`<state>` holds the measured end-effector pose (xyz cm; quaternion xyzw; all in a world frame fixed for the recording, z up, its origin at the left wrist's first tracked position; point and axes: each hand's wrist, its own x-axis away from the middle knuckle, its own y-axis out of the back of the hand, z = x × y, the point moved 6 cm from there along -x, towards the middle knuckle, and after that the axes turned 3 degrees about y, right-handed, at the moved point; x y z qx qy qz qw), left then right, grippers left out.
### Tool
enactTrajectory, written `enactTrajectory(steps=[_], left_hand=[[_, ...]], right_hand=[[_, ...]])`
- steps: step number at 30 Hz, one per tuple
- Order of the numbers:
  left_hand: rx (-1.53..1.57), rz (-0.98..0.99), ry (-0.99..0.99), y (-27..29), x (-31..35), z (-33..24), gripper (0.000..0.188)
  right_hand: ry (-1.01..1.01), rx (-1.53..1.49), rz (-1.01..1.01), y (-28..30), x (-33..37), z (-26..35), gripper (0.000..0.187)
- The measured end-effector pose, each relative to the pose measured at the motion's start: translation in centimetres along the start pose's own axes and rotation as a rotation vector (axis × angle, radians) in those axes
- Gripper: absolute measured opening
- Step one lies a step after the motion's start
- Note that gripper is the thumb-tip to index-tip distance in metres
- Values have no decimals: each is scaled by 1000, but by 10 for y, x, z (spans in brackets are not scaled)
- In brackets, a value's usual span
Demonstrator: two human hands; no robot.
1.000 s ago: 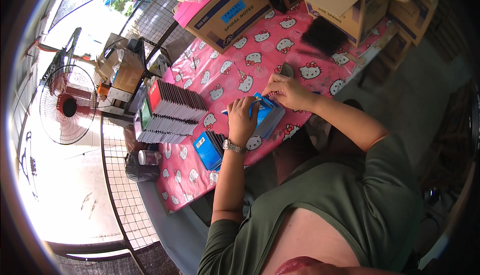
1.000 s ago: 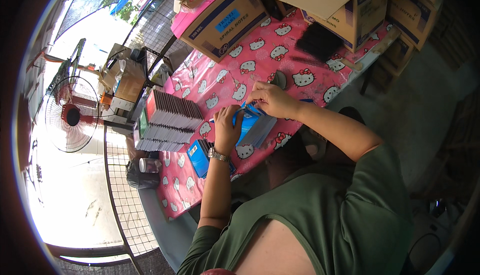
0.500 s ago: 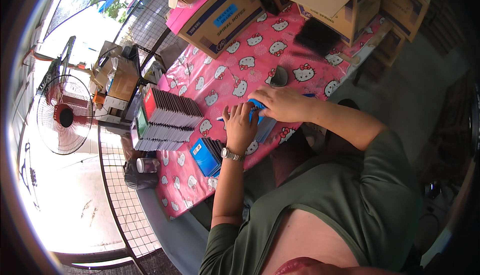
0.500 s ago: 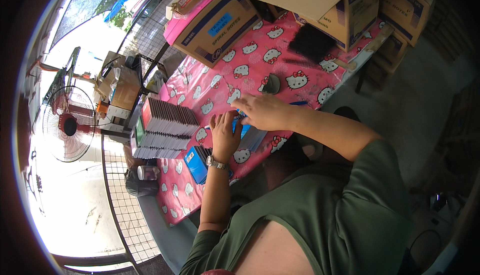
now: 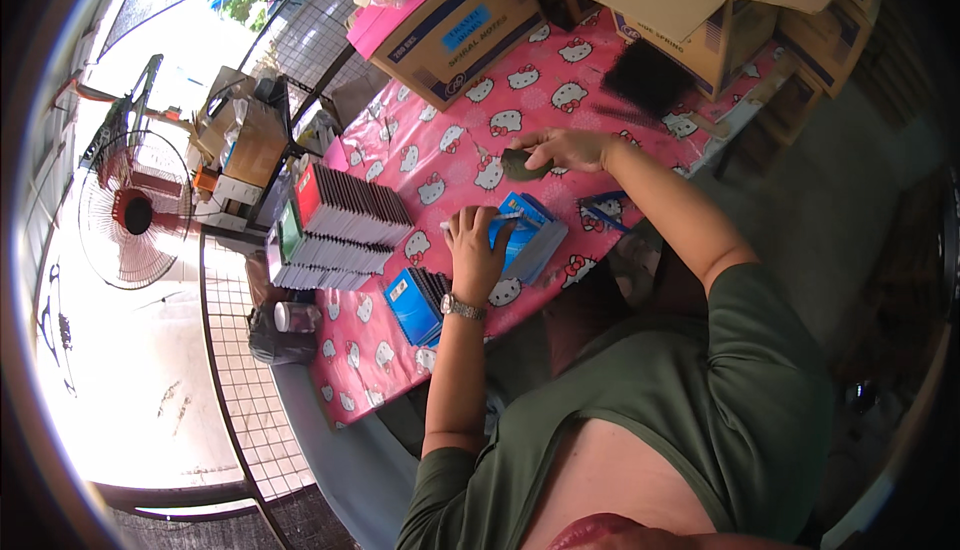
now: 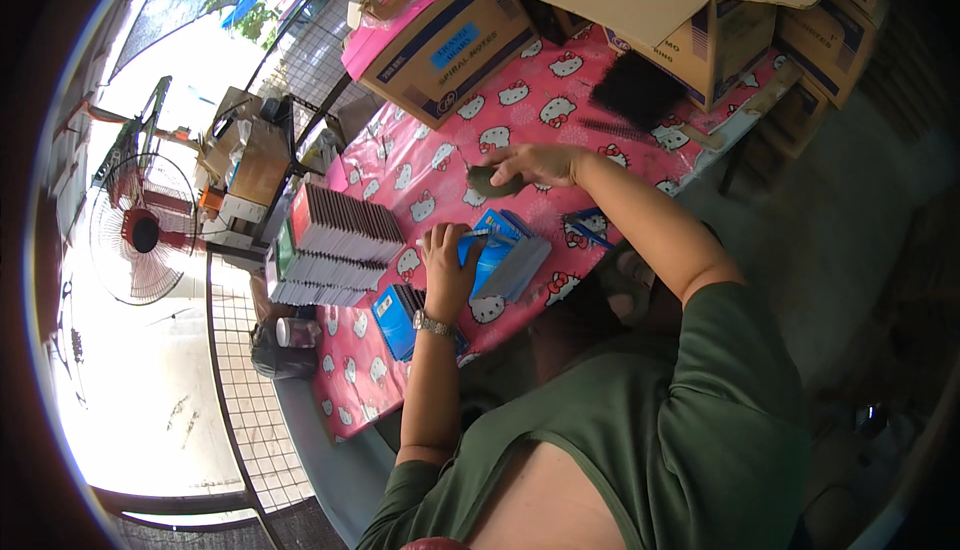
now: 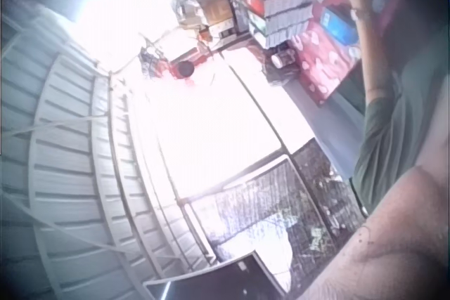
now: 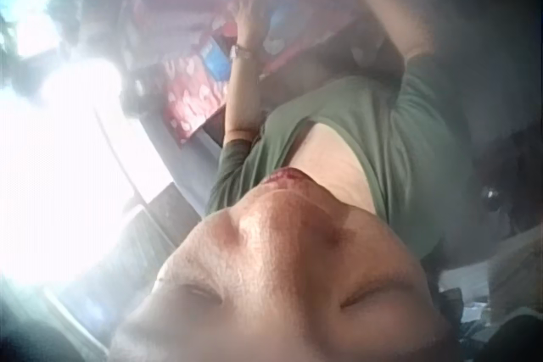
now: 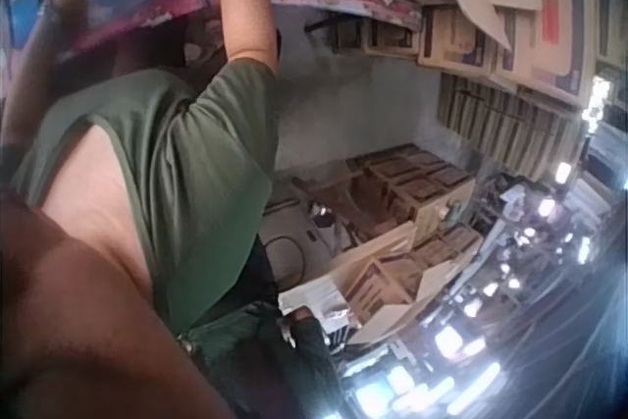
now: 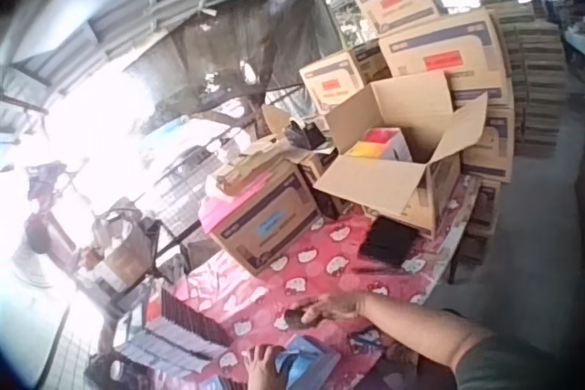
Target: The person threads plastic spiral bindings into stacks of pre-punched paper and covers to assemble notebooks on a table.
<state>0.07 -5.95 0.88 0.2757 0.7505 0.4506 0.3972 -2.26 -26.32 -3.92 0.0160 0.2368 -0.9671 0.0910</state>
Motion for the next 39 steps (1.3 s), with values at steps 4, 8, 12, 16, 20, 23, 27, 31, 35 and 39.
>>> enactTrajectory(steps=[4,8,12,16,20,23,27,31,35,39], left_hand=[[26,-4,-82,-6,-13,-23,30],[91,-33,-63,-3,-16,-22,28],[174,-75,-115,3,-18,-9,26],[285,-47,4,2,-18,20,25],[385,25,102,0,-14,26,25],[439,51,116,1,-21,26,24],[485,51,74,-2,-23,25,24],[514,48,65,-2,-20,29,24],[508,35,111,-1,-20,34,24],[503,62,224,-3,-21,40,23]], right_hand=[[-162,408,218,-19,11,19,47],[-175,355,258,-27,26,31,51],[-28,681,214,-22,22,32,51],[-145,500,214,-22,12,25,50],[-118,270,217,-38,14,34,48],[-75,905,225,-30,-5,34,45],[-133,419,251,-26,-7,23,46],[-63,621,187,-22,-16,24,41],[-189,915,222,-7,-25,6,41],[-322,1595,-526,88,17,-21,62]])
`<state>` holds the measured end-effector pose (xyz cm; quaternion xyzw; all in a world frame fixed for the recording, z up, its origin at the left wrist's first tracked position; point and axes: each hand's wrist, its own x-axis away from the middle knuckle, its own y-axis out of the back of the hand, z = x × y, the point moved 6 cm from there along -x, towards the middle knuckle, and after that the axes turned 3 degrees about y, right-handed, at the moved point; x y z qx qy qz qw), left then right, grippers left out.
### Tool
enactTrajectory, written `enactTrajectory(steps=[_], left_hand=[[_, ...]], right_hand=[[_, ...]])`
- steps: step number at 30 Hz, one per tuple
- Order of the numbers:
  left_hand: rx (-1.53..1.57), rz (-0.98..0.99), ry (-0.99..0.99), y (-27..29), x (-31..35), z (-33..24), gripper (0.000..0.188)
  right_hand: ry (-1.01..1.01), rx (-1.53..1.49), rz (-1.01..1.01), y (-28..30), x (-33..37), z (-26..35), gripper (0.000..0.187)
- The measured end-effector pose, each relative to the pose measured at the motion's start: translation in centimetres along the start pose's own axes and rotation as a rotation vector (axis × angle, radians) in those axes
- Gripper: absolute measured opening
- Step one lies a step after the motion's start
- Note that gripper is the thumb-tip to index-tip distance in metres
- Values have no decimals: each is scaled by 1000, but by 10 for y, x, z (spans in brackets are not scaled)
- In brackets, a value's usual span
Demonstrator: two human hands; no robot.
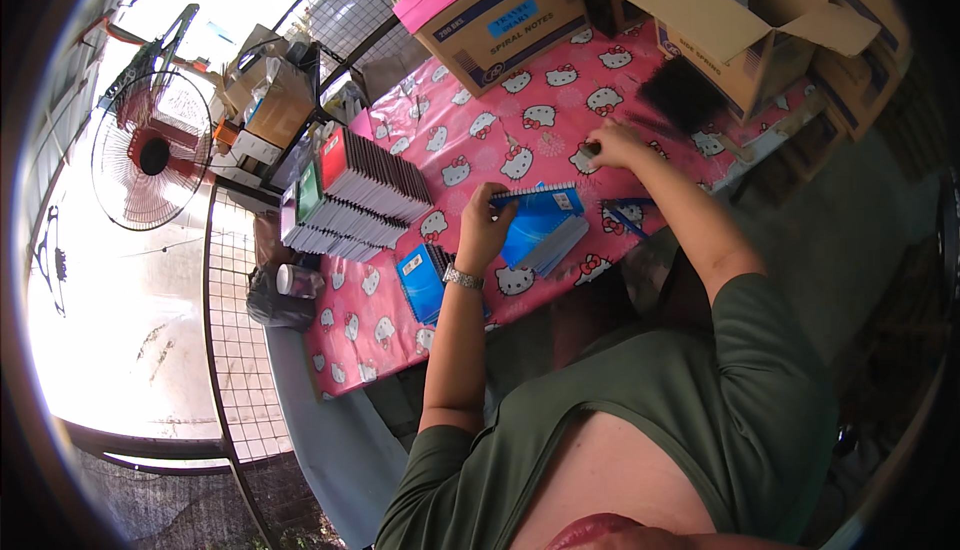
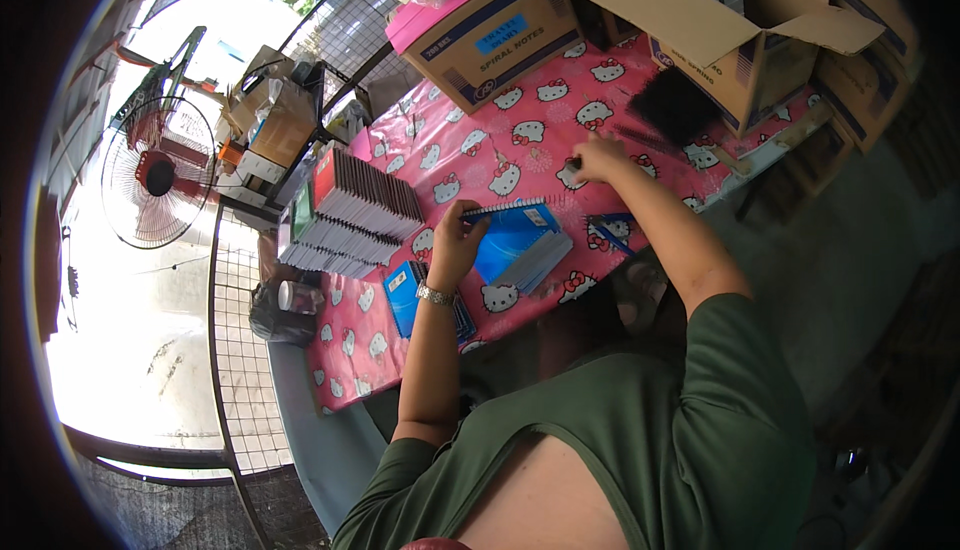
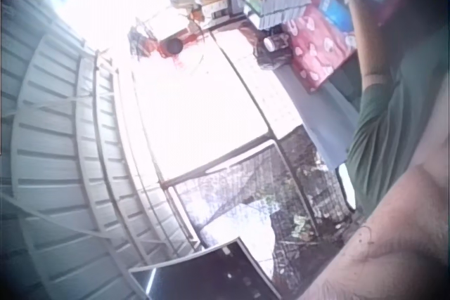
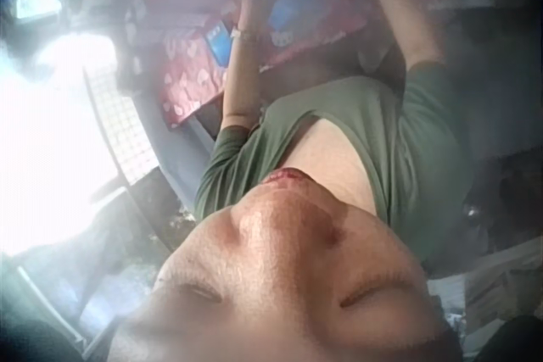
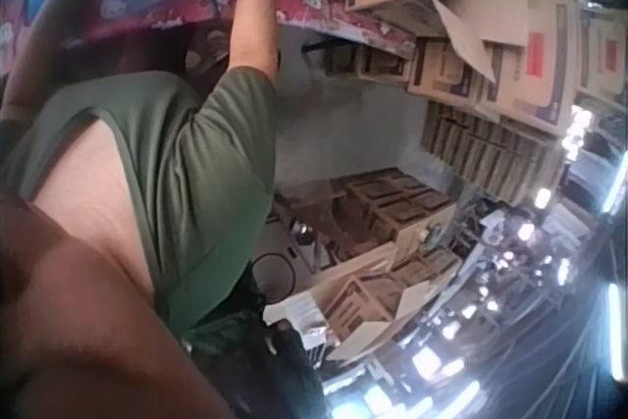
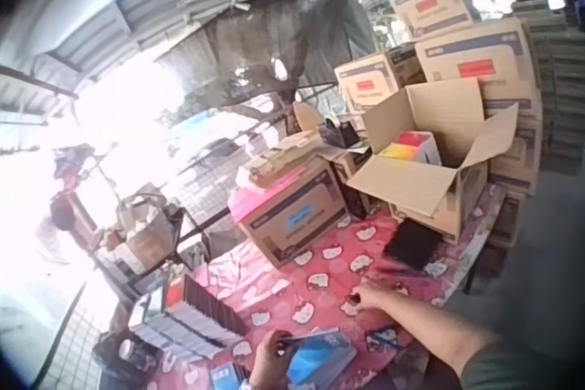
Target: The person threads plastic spiral bindings into stacks of pre-punched paper and covers to assemble notebooks on a table.
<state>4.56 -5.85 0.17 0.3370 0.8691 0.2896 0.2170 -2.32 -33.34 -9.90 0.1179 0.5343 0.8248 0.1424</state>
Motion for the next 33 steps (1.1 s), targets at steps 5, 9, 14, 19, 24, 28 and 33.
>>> enactTrajectory(steps=[5,9,14,19,24,28,33], left_hand=[[459,-178,146,8,15,27,17],[465,-213,249,5,27,37,22],[612,-303,181,-10,30,35,20],[623,-283,174,-11,37,47,19],[715,-331,136,-16,46,48,17],[547,-416,123,-14,52,43,18],[55,-548,-99,6,59,2,21]], right_hand=[[134,-166,-677,-22,79,-12,78],[184,33,-381,-65,148,11,65],[160,-373,-514,-29,151,30,60],[536,-523,-570,53,165,151,54],[583,-350,-543,46,158,175,51],[595,-328,-523,42,159,175,46],[162,-1441,217,8,144,153,47]])
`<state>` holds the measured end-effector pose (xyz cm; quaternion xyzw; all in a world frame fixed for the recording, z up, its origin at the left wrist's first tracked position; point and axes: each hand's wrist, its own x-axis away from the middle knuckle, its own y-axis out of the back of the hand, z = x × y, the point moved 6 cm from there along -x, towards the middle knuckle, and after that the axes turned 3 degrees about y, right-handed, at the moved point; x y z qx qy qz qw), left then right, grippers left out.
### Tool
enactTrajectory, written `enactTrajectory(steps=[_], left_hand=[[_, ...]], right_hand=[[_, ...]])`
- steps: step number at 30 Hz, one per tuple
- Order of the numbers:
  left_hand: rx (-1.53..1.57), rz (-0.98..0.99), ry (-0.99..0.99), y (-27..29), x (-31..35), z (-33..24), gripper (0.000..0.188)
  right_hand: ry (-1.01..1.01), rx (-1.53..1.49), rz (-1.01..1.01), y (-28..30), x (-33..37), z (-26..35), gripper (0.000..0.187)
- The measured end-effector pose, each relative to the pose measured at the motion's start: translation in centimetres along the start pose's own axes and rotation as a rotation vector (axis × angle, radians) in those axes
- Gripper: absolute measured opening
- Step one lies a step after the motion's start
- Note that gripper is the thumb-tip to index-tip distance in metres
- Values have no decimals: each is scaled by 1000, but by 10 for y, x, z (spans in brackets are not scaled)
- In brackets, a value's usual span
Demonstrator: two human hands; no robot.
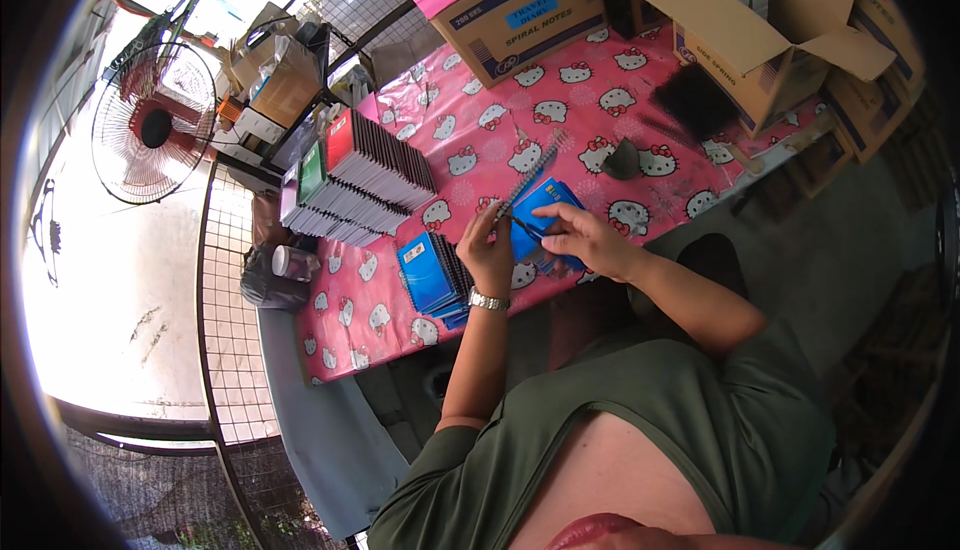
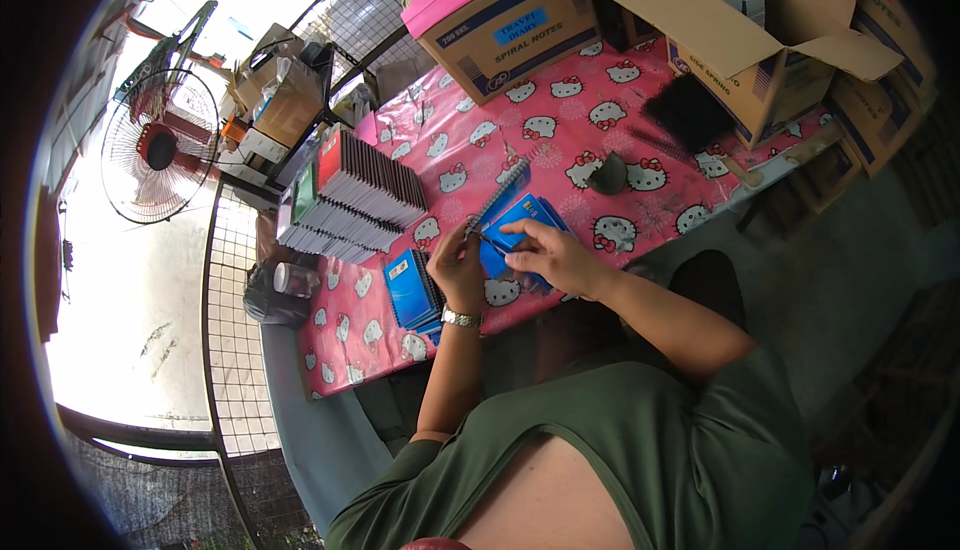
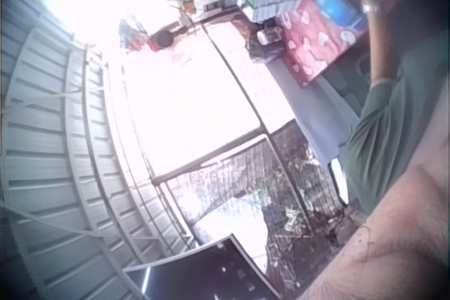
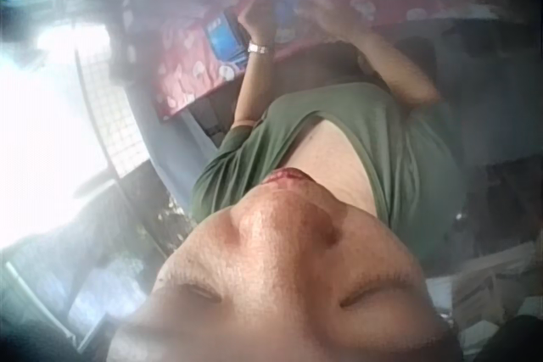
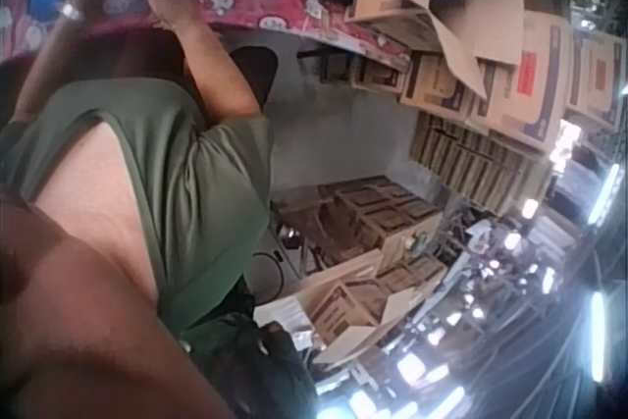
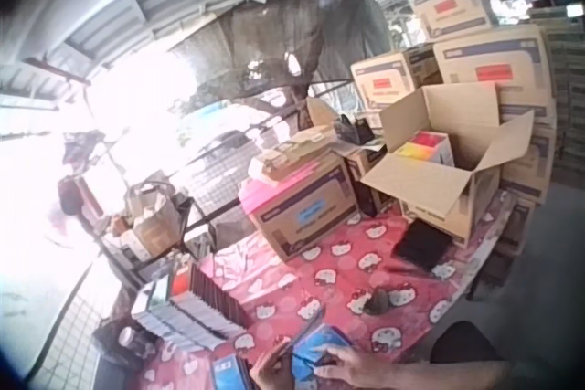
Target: The person threads plastic spiral bindings into stacks of pre-punched paper and covers to assemble notebooks on a table.
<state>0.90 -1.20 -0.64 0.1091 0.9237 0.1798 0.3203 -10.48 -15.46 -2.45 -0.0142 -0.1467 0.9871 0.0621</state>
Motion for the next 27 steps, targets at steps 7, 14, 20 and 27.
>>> enactTrajectory(steps=[7,14,20,27], left_hand=[[-636,57,-209,100,-68,-38,18],[-679,206,88,110,-46,110,28],[-518,316,-229,11,-37,8,27],[-585,709,-262,-58,15,-20,25]], right_hand=[[197,964,-351,127,8,-40,54],[322,1252,-492,194,-38,-40,38],[-69,1748,-597,298,-55,-53,25],[82,1722,-572,278,-71,-29,19]])
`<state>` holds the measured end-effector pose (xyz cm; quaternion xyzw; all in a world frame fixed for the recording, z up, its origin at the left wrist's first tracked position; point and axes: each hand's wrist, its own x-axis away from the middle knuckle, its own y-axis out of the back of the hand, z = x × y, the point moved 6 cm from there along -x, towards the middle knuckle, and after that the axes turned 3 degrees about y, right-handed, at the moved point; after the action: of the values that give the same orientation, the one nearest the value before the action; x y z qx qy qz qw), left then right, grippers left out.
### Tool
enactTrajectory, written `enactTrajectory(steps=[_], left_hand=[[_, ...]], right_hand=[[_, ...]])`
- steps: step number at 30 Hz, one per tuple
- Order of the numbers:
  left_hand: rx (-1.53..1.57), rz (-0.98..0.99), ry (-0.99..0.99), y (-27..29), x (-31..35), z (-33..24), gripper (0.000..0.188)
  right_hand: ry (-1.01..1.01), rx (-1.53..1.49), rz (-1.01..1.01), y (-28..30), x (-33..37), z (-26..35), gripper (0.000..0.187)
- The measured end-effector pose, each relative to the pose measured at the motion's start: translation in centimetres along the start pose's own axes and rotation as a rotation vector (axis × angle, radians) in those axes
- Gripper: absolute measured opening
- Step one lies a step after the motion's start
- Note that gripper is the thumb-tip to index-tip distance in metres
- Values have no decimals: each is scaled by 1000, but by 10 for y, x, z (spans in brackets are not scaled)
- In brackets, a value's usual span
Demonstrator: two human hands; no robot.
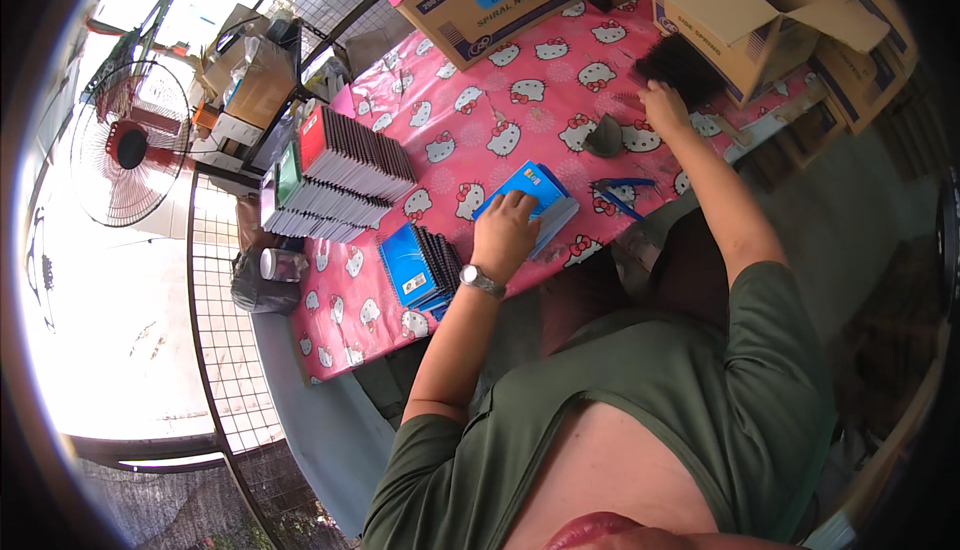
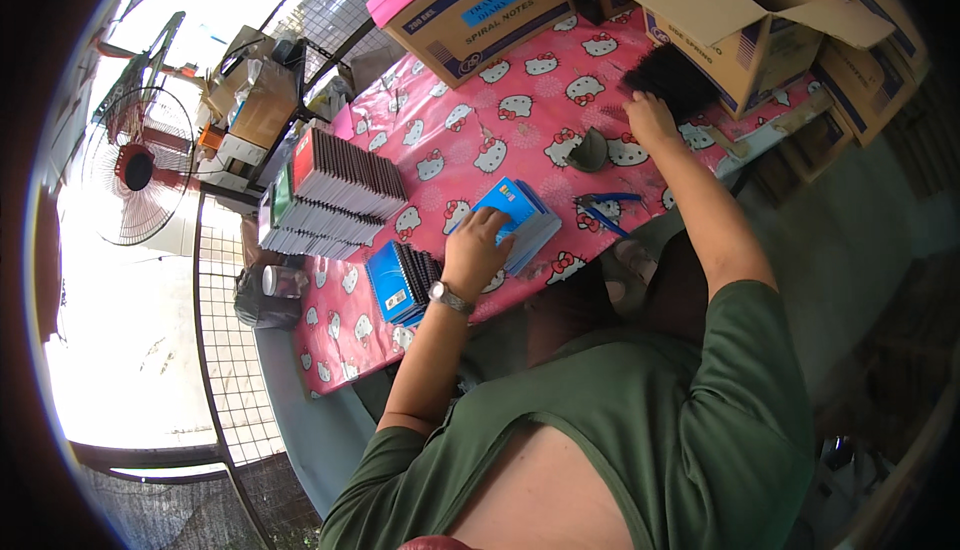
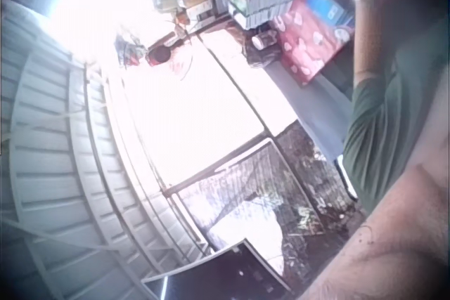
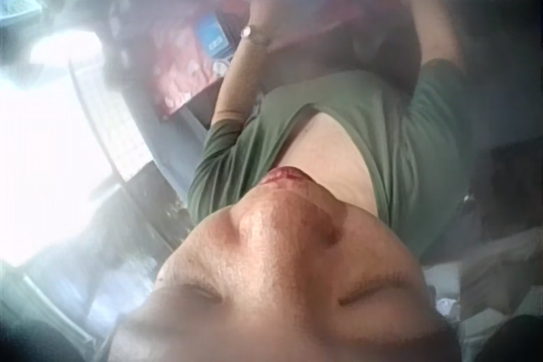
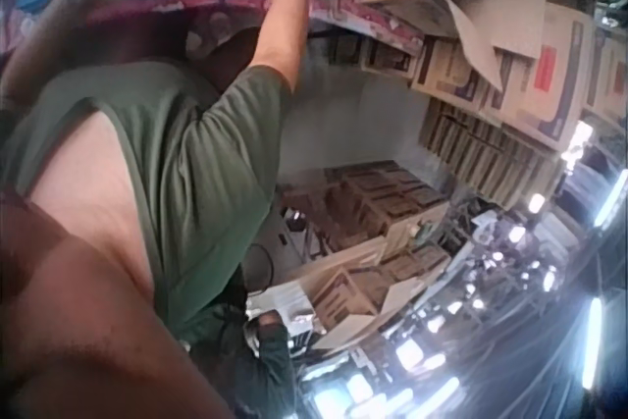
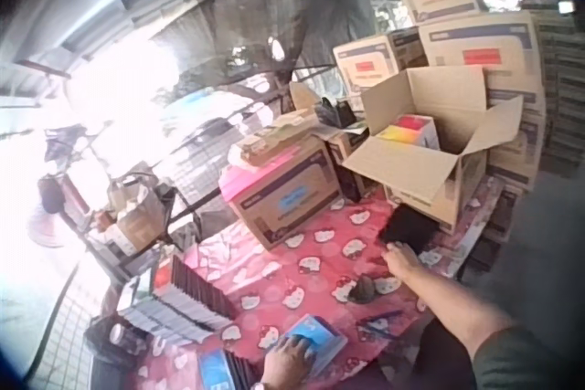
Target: The person threads plastic spiral bindings into stacks of pre-punched paper and covers to assemble notebooks on a table.
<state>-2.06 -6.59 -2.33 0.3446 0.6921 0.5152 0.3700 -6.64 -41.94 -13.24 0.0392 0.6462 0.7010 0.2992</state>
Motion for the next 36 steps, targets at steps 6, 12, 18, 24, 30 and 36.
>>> enactTrajectory(steps=[6,12,18,24,30,36], left_hand=[[148,118,-49,15,-20,5,20],[161,140,-51,12,-18,16,20],[114,95,-95,15,-21,4,21],[217,208,-31,19,-27,18,21],[139,143,-54,11,-36,9,29],[-39,-56,-115,9,-6,11,27]], right_hand=[[-36,-576,-119,7,-14,-34,26],[-322,-1071,302,-6,-28,-2,30],[-400,-1434,474,-15,-24,-13,34],[-664,-1786,281,-14,-18,-27,36],[-99,-1360,436,17,-17,25,37],[305,-912,248,81,72,172,30]])
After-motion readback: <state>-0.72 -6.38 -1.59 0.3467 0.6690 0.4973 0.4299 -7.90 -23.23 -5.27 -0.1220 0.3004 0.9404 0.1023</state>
